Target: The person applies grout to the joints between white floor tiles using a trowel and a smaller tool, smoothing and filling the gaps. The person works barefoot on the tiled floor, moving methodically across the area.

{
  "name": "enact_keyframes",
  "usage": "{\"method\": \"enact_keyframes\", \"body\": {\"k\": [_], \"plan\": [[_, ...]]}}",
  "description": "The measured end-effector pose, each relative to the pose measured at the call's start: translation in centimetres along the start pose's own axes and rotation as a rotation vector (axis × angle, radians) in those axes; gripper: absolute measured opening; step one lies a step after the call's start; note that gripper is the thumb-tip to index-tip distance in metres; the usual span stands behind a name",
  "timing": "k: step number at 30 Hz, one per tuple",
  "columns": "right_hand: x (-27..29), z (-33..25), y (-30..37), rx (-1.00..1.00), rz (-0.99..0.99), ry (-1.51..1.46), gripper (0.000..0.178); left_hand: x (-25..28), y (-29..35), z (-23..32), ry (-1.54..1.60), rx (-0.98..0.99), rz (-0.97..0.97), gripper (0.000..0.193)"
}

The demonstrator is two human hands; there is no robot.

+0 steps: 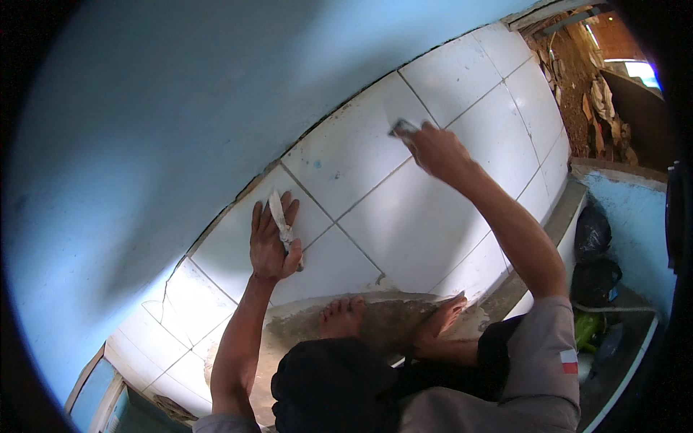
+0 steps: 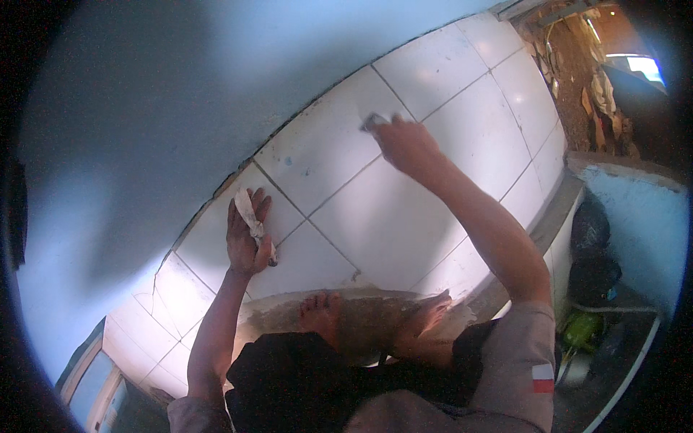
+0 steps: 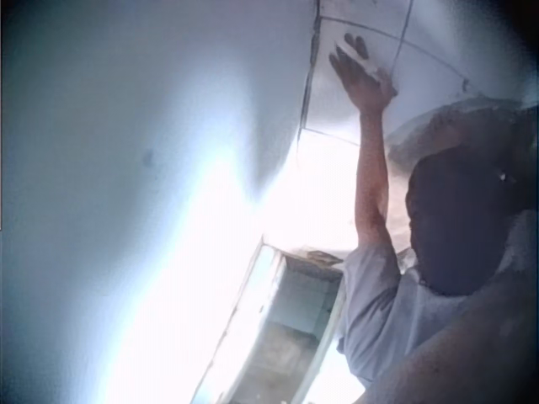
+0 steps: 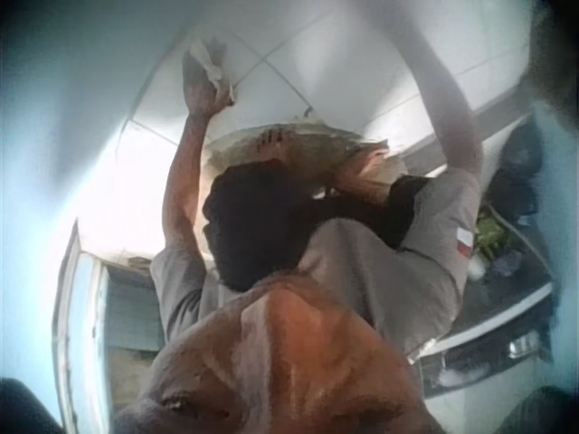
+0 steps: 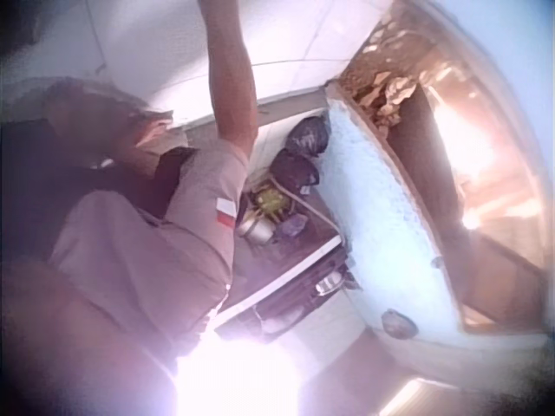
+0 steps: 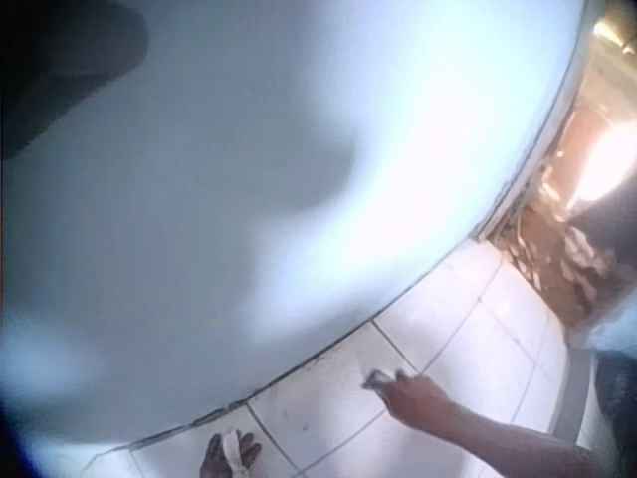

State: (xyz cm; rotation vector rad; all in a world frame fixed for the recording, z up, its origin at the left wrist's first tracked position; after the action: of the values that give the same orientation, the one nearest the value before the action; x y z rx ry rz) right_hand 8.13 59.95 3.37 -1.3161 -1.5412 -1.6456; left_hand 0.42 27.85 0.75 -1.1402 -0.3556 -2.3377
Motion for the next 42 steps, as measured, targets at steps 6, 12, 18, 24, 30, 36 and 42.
{"method": "enact_keyframes", "body": {"k": [6,12,18,24,30,36,42], "plan": [[1.2,-2.1,-5.2,0.008,0.187,-0.074,0.038,-0.2,-0.2,0.1,-0.029,0.001,0.002,0.065],[-0.2,-3.5,0.5,0.012,-0.016,-0.016,0.037,0.2,0.3,-0.3,-0.038,0.012,0.017,0.065],[0.9,-4.0,-4.7,-0.035,0.131,-0.094,0.038,-0.4,0.0,-0.1,-0.043,-0.01,0.006,0.065],[-2.1,-4.8,0.7,-0.04,-0.008,-0.033,0.036,0.2,0.2,-0.4,0.007,0.018,0.029,0.065],[1.2,-4.3,-4.7,-0.028,0.288,-0.102,0.032,0.5,-0.3,0.2,0.01,-0.01,0.049,0.065],[-0.9,-5.6,-1.4,-0.094,0.081,-0.075,0.032,0.3,0.0,-0.1,-0.033,0.002,0.034,0.066],[1.1,-4.3,-6.9,-0.121,0.155,-0.156,0.026,0.3,0.1,0.0,0.023,-0.023,0.03,0.066]]}}
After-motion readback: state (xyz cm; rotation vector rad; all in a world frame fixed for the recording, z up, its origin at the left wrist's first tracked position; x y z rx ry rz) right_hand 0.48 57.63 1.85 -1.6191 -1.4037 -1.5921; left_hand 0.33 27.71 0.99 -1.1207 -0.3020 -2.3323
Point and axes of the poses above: each hand's wrist, its own y-axis away from the middle knuckle, its own x-axis out of the back of the hand, z = x × y, the point moved 9 cm from there along -y, towards the middle knuckle, and after that the axes turned 7 degrees about x, right-handed, at the moved point
